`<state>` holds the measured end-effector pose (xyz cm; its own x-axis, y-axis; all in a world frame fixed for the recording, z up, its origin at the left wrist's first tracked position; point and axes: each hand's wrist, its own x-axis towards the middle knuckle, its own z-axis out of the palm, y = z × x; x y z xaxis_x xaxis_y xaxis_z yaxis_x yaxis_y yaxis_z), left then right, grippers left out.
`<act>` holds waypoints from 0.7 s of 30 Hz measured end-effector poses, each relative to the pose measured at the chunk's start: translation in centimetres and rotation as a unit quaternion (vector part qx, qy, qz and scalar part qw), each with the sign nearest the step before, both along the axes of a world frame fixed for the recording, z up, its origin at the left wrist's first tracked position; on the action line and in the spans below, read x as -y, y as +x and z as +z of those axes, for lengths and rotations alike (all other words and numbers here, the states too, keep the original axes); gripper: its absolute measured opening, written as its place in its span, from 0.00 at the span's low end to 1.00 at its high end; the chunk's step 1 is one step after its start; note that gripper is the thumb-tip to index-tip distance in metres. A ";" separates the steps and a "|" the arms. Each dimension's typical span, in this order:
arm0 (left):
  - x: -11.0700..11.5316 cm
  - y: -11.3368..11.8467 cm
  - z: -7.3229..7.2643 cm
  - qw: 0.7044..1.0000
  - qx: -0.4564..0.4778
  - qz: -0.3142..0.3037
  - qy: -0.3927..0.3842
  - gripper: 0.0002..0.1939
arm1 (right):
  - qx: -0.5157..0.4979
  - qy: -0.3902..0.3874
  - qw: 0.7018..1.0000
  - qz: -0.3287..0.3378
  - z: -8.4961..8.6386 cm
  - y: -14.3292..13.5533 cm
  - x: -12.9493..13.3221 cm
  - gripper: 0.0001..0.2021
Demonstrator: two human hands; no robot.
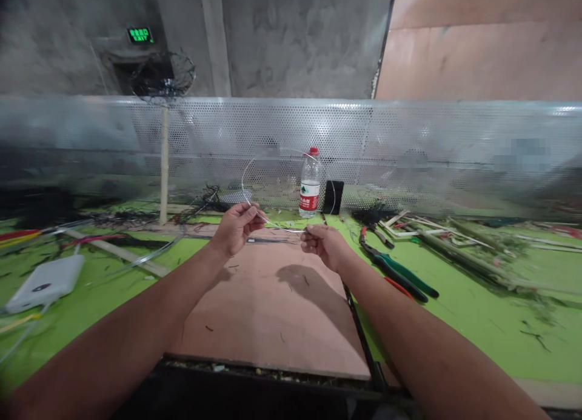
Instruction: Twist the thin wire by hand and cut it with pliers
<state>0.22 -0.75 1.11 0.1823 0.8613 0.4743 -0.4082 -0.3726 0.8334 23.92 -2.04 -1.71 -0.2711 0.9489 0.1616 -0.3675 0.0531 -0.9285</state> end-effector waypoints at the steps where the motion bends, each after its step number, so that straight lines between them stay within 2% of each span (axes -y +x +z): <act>1: 0.0 -0.1 0.1 1.000 -0.003 0.002 0.005 0.14 | 0.013 -0.006 1.000 -0.001 0.0 0.0 0.0 0.07; 3: -0.1 -0.2 0.2 1.000 -0.017 0.015 0.016 0.14 | 0.082 -0.033 0.996 0.006 0.0 0.0 0.2 0.12; 5: -0.2 -0.5 0.4 0.998 -0.043 0.043 0.029 0.15 | 0.211 -0.047 0.976 -0.013 0.0 0.1 0.3 0.19; 6: -0.2 -0.6 0.5 0.996 -0.058 0.061 0.037 0.15 | 0.281 -0.037 0.958 -0.049 0.1 0.1 0.4 0.21; 8: -0.3 -0.8 0.6 0.991 -0.088 0.088 0.052 0.16 | 0.378 0.017 0.910 -0.169 0.5 0.1 0.6 0.25; 10: -0.3 -0.9 0.8 0.987 -0.112 0.094 0.061 0.16 | 0.393 0.100 0.870 -0.279 1.0 0.1 0.8 0.26; 11: -0.2 -0.9 0.9 0.987 -0.120 0.090 0.063 0.16 | 0.385 0.145 0.861 -0.300 1.2 0.1 0.9 0.25; 13: 0.2 -0.7 1.0 0.987 -0.125 0.082 0.065 0.16 | 0.365 0.232 0.857 -0.281 1.4 -0.1 1.0 0.20; 15: 0.6 -0.4 1.2 0.987 -0.125 0.074 0.067 0.15 | 0.360 0.288 0.858 -0.226 1.3 -0.5 1.2 0.15; 21: 1.9 0.8 1.3 0.991 -0.116 0.044 0.055 0.13 | 0.377 0.359 0.846 -0.116 0.3 -1.8 2.3 0.16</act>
<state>1.01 -2.60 2.38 0.2243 0.8245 0.5195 -0.1725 -0.4911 0.8538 22.12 -4.32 -1.45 -0.3751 0.7209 0.5828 0.4127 0.6928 -0.5913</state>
